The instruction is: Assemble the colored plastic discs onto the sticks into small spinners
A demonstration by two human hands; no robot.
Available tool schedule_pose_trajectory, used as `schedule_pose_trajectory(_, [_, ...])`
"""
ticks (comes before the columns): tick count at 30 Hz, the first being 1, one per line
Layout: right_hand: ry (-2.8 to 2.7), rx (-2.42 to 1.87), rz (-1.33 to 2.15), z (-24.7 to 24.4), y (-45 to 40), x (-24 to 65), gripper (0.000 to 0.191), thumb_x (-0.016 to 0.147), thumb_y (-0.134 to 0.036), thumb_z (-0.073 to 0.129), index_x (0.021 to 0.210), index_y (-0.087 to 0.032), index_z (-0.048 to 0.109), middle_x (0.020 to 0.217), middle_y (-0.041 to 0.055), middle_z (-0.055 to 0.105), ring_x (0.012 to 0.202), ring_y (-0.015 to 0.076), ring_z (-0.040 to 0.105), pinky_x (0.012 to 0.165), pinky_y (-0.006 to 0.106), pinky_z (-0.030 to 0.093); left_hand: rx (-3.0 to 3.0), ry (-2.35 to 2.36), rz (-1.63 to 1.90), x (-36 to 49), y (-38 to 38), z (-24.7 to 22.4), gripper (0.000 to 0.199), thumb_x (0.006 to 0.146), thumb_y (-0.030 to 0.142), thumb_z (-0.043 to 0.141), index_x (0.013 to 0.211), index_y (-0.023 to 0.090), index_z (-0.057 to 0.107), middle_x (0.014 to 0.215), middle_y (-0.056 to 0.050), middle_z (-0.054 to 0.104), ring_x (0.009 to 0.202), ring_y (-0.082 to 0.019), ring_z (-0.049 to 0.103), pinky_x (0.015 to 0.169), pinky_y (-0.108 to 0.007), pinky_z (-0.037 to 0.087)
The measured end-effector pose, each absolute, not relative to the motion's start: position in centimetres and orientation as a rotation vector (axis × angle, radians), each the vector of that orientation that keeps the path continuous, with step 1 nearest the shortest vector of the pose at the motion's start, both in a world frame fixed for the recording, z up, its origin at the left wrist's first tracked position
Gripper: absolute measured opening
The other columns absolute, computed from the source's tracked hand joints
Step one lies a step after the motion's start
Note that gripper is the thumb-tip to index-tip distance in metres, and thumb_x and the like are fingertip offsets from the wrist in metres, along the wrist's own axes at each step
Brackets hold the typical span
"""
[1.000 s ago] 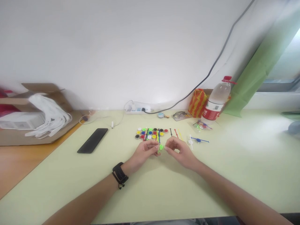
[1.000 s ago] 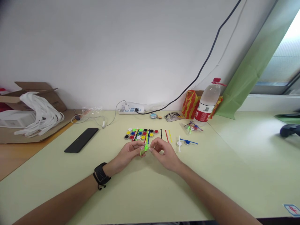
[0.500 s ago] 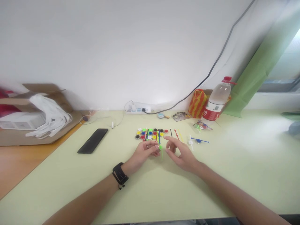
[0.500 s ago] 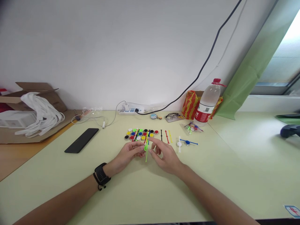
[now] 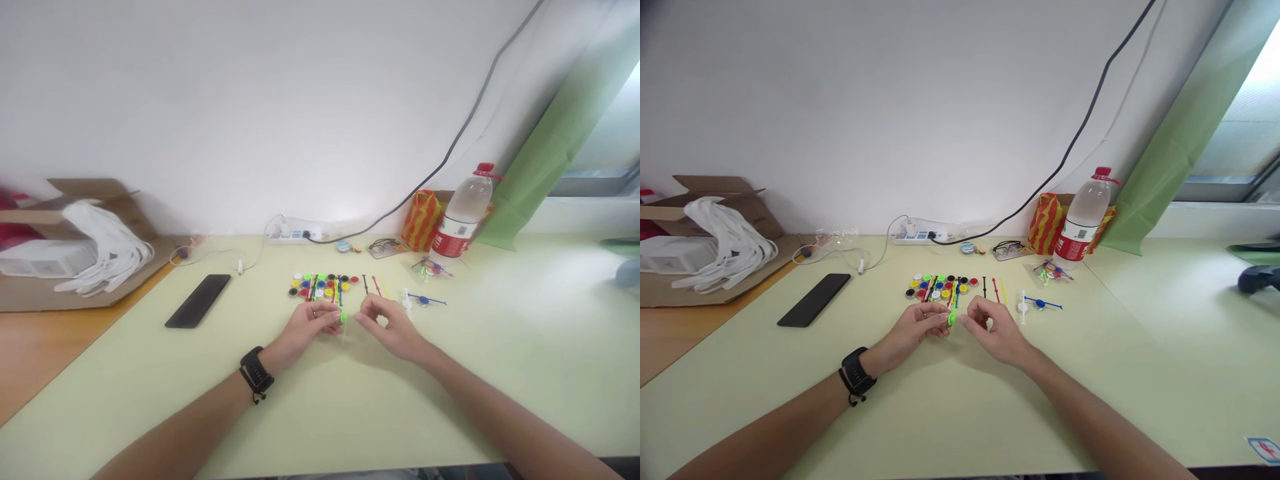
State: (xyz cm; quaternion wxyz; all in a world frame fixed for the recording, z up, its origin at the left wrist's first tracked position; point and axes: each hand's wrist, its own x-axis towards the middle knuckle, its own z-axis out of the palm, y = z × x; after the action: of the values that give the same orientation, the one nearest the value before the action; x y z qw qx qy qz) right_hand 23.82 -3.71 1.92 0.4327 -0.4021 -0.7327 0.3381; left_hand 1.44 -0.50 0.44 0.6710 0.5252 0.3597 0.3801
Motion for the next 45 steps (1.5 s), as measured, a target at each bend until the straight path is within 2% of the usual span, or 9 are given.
schedule_pose_trajectory(8, [-1.846, -0.964, 0.897, 1.6, -4.2, 23.0, 0.011, 0.096, -0.031, 0.061, 0.092, -0.022, 0.056, 0.080, -0.0006, 0.060, 0.069, 0.0136, 0.056, 0.063, 0.027, 0.047, 1.239, 0.803, 0.827, 1.4, -0.8, 0.7, 0.032, 0.081, 0.039, 0.083, 0.099, 0.014, 0.074, 0.086, -0.007, 0.074, 0.075, -0.017, 0.071, 0.077, -0.029, 0.057])
schedule_pose_trajectory(16, [-1.863, -0.974, 0.870, 1.4, -4.0, 23.1, 0.010, 0.097, -0.033, 0.059, 0.095, -0.023, 0.058, 0.083, 0.0012, 0.063, 0.073, 0.0153, 0.059, 0.062, 0.027, 0.050, 1.229, 0.803, 0.842, 1.4, -0.7, 0.5, 0.031, 0.081, 0.038, 0.083, 0.100, 0.014, 0.075, 0.088, -0.008, 0.075, 0.076, -0.018, 0.072, 0.077, -0.030, 0.057])
schedule_pose_trajectory(20, [-1.815, -0.954, 0.832, 1.4, -4.2, 23.0, 0.018, 0.097, -0.037, 0.059, 0.111, -0.024, 0.058, 0.090, 0.0038, 0.064, 0.075, 0.0165, 0.060, 0.065, 0.029, 0.051, 1.178, 0.818, 0.868, 1.4, -0.6, 0.5, 0.033, 0.079, 0.038, 0.084, 0.101, 0.015, 0.075, 0.082, -0.006, 0.075, 0.074, -0.017, 0.071, 0.078, -0.031, 0.057])
schedule_pose_trajectory(24, [-1.656, -0.920, 0.945, 1.5, -4.3, 22.9, 0.048, 0.098, -0.040, 0.060, 0.141, -0.028, 0.044, 0.092, 0.0012, 0.060, 0.067, 0.0137, 0.054, 0.063, 0.029, 0.048, 1.172, 0.831, 0.903, 1.4, -0.5, 0.4, 0.038, 0.078, 0.040, 0.085, 0.105, 0.015, 0.075, 0.084, -0.006, 0.075, 0.075, -0.017, 0.071, 0.079, -0.032, 0.057])
schedule_pose_trajectory(25, [-1.642, -0.910, 0.982, 1.5, -4.3, 22.9, 0.041, 0.098, -0.042, 0.059, 0.135, -0.028, 0.051, 0.091, 0.0009, 0.058, 0.065, 0.0129, 0.052, 0.062, 0.029, 0.047, 1.175, 0.835, 0.906, 1.4, -0.5, 0.3, 0.039, 0.078, 0.040, 0.085, 0.106, 0.014, 0.075, 0.084, -0.006, 0.075, 0.075, -0.017, 0.071, 0.080, -0.033, 0.057])
schedule_pose_trajectory(27, [-1.707, -0.843, 1.085, 1.7, -4.2, 23.3, 0.029, 0.099, -0.047, 0.056, 0.094, -0.022, 0.068, 0.083, 0.0011, 0.054, 0.062, 0.0123, 0.048, 0.060, 0.029, 0.043, 1.179, 0.847, 0.913, 1.4, -0.4, 0.4, 0.039, 0.078, 0.040, 0.085, 0.105, 0.014, 0.075, 0.084, -0.006, 0.075, 0.073, -0.016, 0.070, 0.079, -0.032, 0.057])
schedule_pose_trajectory(30, [-1.816, -0.726, 1.188, 2.1, -4.0, 23.9, 0.063, 0.101, -0.054, 0.049, 0.050, -0.018, 0.049, 0.070, 0.0019, 0.047, 0.061, 0.0132, 0.045, 0.060, 0.031, 0.040, 1.177, 0.863, 0.917, 1.4, -0.4, 0.4, 0.036, 0.078, 0.039, 0.085, 0.101, 0.013, 0.074, 0.081, -0.006, 0.075, 0.073, -0.015, 0.069, 0.079, -0.031, 0.056])
schedule_pose_trajectory(39, [-1.713, -0.976, 0.970, 1.4, -3.8, 23.0, 0.027, 0.095, -0.049, 0.062, 0.095, -0.022, 0.057, 0.080, 0.0009, 0.059, 0.071, 0.0156, 0.055, 0.062, 0.028, 0.046, 1.184, 0.812, 0.887, 1.5, -0.7, 0.6, 0.034, 0.080, 0.038, 0.084, 0.102, 0.015, 0.075, 0.083, -0.005, 0.075, 0.075, -0.016, 0.070, 0.079, -0.031, 0.056])
schedule_pose_trajectory(45, [-1.820, -0.986, 0.863, 1.3, -4.0, 22.8, 0.018, 0.097, -0.041, 0.059, 0.104, -0.024, 0.060, 0.092, 0.0035, 0.064, 0.074, 0.0157, 0.059, 0.063, 0.028, 0.051, 1.204, 0.771, 0.864, 1.5, -0.8, 0.8, 0.033, 0.080, 0.039, 0.084, 0.100, 0.014, 0.075, 0.086, -0.008, 0.074, 0.077, -0.018, 0.070, 0.077, -0.030, 0.056])
